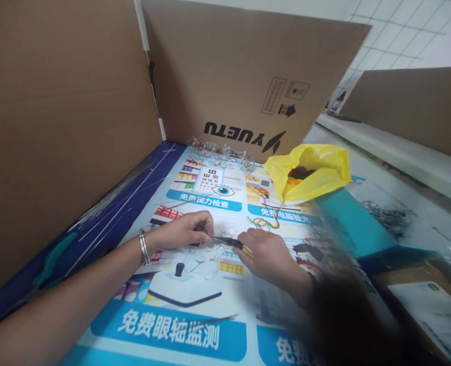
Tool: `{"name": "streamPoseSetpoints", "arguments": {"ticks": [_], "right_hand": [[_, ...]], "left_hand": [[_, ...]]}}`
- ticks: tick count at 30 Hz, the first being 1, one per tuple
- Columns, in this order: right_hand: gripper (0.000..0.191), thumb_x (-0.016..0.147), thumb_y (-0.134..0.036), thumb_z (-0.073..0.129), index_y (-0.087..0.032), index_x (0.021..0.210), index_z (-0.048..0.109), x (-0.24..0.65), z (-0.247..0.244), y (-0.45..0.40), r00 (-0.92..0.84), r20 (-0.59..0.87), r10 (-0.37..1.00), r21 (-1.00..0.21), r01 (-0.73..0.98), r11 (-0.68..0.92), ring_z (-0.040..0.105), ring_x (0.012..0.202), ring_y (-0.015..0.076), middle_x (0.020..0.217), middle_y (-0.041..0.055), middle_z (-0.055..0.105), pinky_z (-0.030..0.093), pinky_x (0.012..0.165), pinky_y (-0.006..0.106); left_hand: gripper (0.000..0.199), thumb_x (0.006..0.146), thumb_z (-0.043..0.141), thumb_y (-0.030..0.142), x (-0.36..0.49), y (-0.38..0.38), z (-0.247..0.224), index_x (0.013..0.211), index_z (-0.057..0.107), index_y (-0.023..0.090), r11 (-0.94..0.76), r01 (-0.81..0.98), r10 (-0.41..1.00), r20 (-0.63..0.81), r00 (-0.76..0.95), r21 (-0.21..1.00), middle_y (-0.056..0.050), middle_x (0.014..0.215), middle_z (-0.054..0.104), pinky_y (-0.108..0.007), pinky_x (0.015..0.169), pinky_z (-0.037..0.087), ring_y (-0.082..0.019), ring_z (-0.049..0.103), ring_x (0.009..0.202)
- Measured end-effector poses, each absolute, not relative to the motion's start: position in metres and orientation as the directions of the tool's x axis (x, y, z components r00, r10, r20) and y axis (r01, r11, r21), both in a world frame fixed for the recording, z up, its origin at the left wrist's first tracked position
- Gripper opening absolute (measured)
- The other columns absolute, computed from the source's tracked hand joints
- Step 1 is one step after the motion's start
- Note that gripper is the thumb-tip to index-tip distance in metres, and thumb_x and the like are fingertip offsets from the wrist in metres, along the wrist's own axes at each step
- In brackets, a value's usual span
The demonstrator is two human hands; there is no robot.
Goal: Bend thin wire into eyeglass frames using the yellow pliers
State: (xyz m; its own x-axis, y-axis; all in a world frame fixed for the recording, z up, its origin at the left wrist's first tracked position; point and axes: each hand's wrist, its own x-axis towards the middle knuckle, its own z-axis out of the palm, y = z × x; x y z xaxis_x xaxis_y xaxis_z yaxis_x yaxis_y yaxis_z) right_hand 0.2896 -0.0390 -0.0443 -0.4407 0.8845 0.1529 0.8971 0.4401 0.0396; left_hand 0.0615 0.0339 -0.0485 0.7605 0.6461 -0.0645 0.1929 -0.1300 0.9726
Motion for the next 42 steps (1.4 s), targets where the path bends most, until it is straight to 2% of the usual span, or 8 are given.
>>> {"name": "streamPoseSetpoints", "arguments": {"ticks": [3, 6, 14, 21, 33, 36, 42], "right_hand": [[0.021, 0.087, -0.038, 0.048, -0.021, 0.083, 0.059, 0.288, -0.046, -0.04, -0.396, 0.15, 0.906, 0.027, 0.917, 0.397, 0.056, 0.07, 0.0152, 0.075, 0.0019, 0.062, 0.029, 0.057, 0.025], [0.018, 0.086, -0.036, 0.049, -0.021, 0.083, 0.059, 0.286, -0.048, -0.04, -0.374, 0.156, 0.914, 0.025, 0.927, 0.374, 0.056, 0.072, 0.0157, 0.076, 0.002, 0.062, 0.029, 0.057, 0.025], [0.02, 0.087, -0.038, 0.047, -0.022, 0.084, 0.058, 0.282, -0.052, -0.042, -0.328, 0.114, 0.938, -0.03, 0.942, 0.333, 0.057, 0.071, 0.0152, 0.079, 0.0016, 0.063, 0.027, 0.056, 0.025], [0.02, 0.087, -0.038, 0.047, -0.022, 0.084, 0.058, 0.279, -0.054, -0.043, -0.321, 0.126, 0.939, -0.053, 0.943, 0.33, 0.057, 0.072, 0.0151, 0.078, 0.0015, 0.062, 0.027, 0.056, 0.025], [0.017, 0.086, -0.034, 0.048, -0.021, 0.08, 0.057, 0.273, -0.068, -0.048, -0.359, 0.332, 0.872, 0.131, 0.933, 0.335, 0.051, 0.071, 0.0185, 0.074, 0.0038, 0.058, 0.026, 0.063, 0.03], [0.017, 0.087, -0.034, 0.047, -0.021, 0.08, 0.057, 0.273, -0.068, -0.048, -0.372, 0.342, 0.863, 0.15, 0.928, 0.341, 0.05, 0.072, 0.019, 0.074, 0.0043, 0.057, 0.026, 0.064, 0.031], [0.018, 0.087, -0.035, 0.049, -0.02, 0.08, 0.056, 0.285, -0.061, -0.04, -0.426, 0.276, 0.862, 0.068, 0.903, 0.425, 0.05, 0.072, 0.0175, 0.075, 0.0035, 0.057, 0.028, 0.064, 0.029]], "left_hand": [[0.018, 0.075, 0.057, 0.019, 0.064, 0.034, -0.052, 0.088, 0.044, 0.019, -0.044, 0.14, 0.667, -0.076, 0.741, 0.989, 0.004, 0.067, 0.056, -0.019, 0.05, 0.037, -0.008, 0.05, 0.055], [0.019, 0.075, 0.058, 0.022, 0.065, 0.033, -0.051, 0.09, 0.047, 0.019, 0.002, 0.2, 0.679, -0.149, 0.719, 0.98, 0.005, 0.065, 0.055, -0.018, 0.047, 0.035, -0.008, 0.048, 0.051], [0.015, 0.069, 0.063, 0.027, 0.066, 0.033, -0.054, 0.078, 0.061, 0.015, 0.033, 0.332, 0.729, -0.25, 0.637, 0.943, 0.004, 0.056, 0.055, -0.018, 0.041, 0.03, -0.006, 0.042, 0.044], [0.009, 0.065, 0.06, 0.021, 0.069, 0.032, -0.053, 0.07, 0.06, 0.014, 0.031, 0.371, 0.749, -0.267, 0.606, 0.928, 0.004, 0.05, 0.054, -0.018, 0.04, 0.032, -0.007, 0.045, 0.041], [0.009, 0.066, 0.051, 0.018, 0.071, 0.029, -0.052, 0.069, 0.059, 0.015, -0.023, 0.505, 0.825, -0.269, 0.497, 0.863, 0.004, 0.044, 0.054, -0.018, 0.04, 0.032, -0.009, 0.048, 0.04], [0.007, 0.066, 0.051, 0.017, 0.072, 0.028, -0.05, 0.068, 0.057, 0.015, -0.027, 0.482, 0.826, -0.252, 0.504, 0.876, 0.004, 0.044, 0.053, -0.017, 0.041, 0.03, -0.008, 0.045, 0.041], [0.013, 0.074, 0.054, 0.027, 0.065, 0.033, -0.049, 0.078, 0.056, 0.015, -0.018, 0.388, 0.714, -0.259, 0.65, 0.921, 0.004, 0.053, 0.054, -0.018, 0.042, 0.028, -0.007, 0.04, 0.043]]}}
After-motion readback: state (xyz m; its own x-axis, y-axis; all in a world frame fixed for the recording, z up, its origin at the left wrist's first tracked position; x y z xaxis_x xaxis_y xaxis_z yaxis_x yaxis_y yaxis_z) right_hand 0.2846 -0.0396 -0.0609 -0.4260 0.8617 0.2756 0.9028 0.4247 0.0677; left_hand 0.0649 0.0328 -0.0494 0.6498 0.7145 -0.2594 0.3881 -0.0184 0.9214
